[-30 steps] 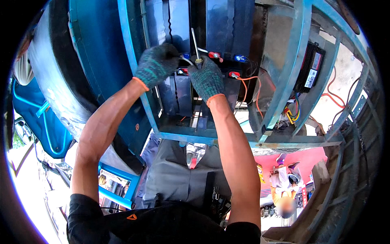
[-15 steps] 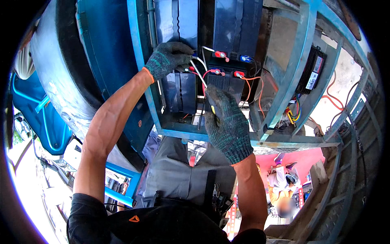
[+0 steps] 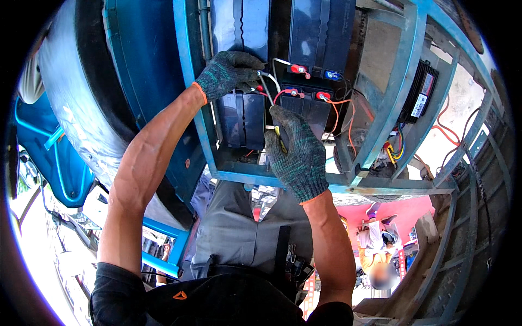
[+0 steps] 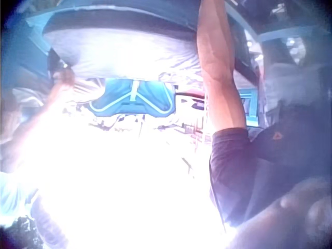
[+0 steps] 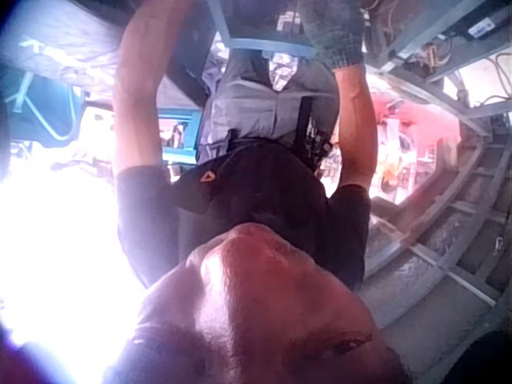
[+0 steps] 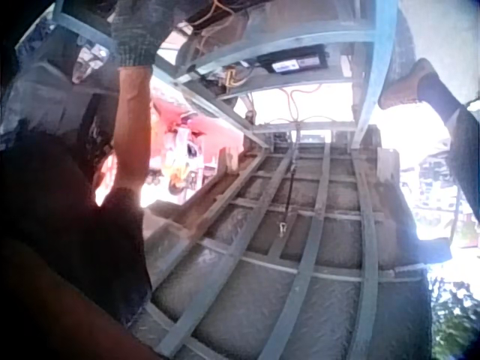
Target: The person uses a screwdriver to tighten and adjust electrical connections on a series of batteries installed in a blue three-wheeled vehicle. After securing the connections, the person closes the battery compartment cover and moves around the workshop area.
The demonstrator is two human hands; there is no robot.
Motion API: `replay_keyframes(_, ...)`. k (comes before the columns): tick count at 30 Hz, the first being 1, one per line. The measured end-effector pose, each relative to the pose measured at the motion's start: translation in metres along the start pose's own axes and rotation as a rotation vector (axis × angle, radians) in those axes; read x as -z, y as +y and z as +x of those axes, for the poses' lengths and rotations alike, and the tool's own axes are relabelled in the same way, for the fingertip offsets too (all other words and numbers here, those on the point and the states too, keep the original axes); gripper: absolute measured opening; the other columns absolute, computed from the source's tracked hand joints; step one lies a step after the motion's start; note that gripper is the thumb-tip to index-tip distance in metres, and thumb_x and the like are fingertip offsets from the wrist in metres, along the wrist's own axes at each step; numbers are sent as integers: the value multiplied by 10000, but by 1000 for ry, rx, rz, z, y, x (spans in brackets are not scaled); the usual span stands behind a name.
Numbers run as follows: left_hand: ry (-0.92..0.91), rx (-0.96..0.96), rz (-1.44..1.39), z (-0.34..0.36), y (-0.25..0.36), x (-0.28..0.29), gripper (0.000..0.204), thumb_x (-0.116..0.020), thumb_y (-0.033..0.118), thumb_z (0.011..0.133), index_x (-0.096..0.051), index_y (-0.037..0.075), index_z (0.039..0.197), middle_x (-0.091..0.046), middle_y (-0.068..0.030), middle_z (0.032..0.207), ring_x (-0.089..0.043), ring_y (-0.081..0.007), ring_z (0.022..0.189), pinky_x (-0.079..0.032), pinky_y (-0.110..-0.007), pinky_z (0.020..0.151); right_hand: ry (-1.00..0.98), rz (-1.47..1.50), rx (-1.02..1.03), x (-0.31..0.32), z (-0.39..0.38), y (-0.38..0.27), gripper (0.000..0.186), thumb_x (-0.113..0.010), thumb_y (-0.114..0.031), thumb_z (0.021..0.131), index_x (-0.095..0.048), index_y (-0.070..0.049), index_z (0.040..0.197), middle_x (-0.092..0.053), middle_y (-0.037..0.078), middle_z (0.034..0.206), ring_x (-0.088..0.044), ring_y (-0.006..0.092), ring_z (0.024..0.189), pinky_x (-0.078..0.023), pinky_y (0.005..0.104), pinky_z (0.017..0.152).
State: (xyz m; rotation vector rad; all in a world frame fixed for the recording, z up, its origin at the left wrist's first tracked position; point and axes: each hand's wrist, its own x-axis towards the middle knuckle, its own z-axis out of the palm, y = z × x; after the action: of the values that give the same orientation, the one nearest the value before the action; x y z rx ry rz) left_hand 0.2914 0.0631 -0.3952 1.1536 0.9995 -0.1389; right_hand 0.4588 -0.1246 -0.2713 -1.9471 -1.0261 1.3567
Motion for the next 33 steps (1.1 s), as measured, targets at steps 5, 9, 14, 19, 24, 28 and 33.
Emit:
replay_keyframes(5, 7, 20, -14, 0, 0, -2, 295, -750, 111, 945, -728, 20, 1225, -749, -184, 1141, -774, -295, 970, -680, -409, 795, -5, 12, 29, 0, 2, -1, 476, -725, -90, 908, -615, -31, 1367, -669, 179, 1346, -683, 284, 1216, -526, 371, 1058)
replay_keyframes(9, 12, -25, 66, -2, 5, -4, 268, -747, 90, 941, -741, 29, 1201, -753, -175, 1125, -777, -257, 933, -677, -370, 787, -6, 36, -5, 0, 5, -8, 438, -709, -104, 921, -621, -30, 1344, -658, 185, 1340, -687, 319, 1189, -544, 397, 1022)
replay_keyframes(14, 56, -5, 152, -4, 5, -8, 242, -721, 92, 948, -750, 34, 1182, -763, -140, 1073, -770, -224, 859, -662, -326, 754, -32, -456, 115, 4, 14, -43, 394, -691, -98, 889, -649, -58, 1279, -659, 192, 1242, -687, 372, 1090, -563, 448, 913)
replay_keyframes(19, 166, -126, 413, -10, 1, -8, 243, -719, 121, 933, -765, 43, 1158, -770, -126, 1036, -760, -225, 854, -642, -344, 803, -9, -453, 294, -3, 21, -43, 382, -708, -99, 864, -671, -81, 1244, -639, 175, 1273, -676, 373, 1097, -553, 467, 923)
replay_keyframes(24, 220, -64, 549, -21, 11, -10, 235, -707, 120, 932, -774, 60, 1148, -775, -136, 1039, -758, -236, 912, -625, -358, 866, 20, -310, 197, -13, 17, -48, 327, -743, -80, 873, -699, -67, 1197, -640, 172, 1270, -672, 373, 1111, -559, 443, 943)
replay_keyframes(28, 278, -40, 555, -25, 11, -13, 252, -686, 60, 894, -775, 68, 1129, -747, -169, 1141, -720, -334, 1053, -569, -410, 971, 28, -287, 191, -17, 17, -49, 320, -759, -78, 867, -703, -60, 1182, -646, 177, 1258, -679, 374, 1101, -562, 426, 946)
replay_keyframes(33, 299, -85, 707, -21, 12, -22, 236, -686, 103, 938, -733, 75, 1168, -742, -192, 1128, -750, -315, 1003, -601, -399, 886, 64, -283, 169, -18, 17, -45, 313, -762, -83, 865, -702, -64, 1171, -650, 168, 1255, -679, 372, 1111, -568, 430, 936)
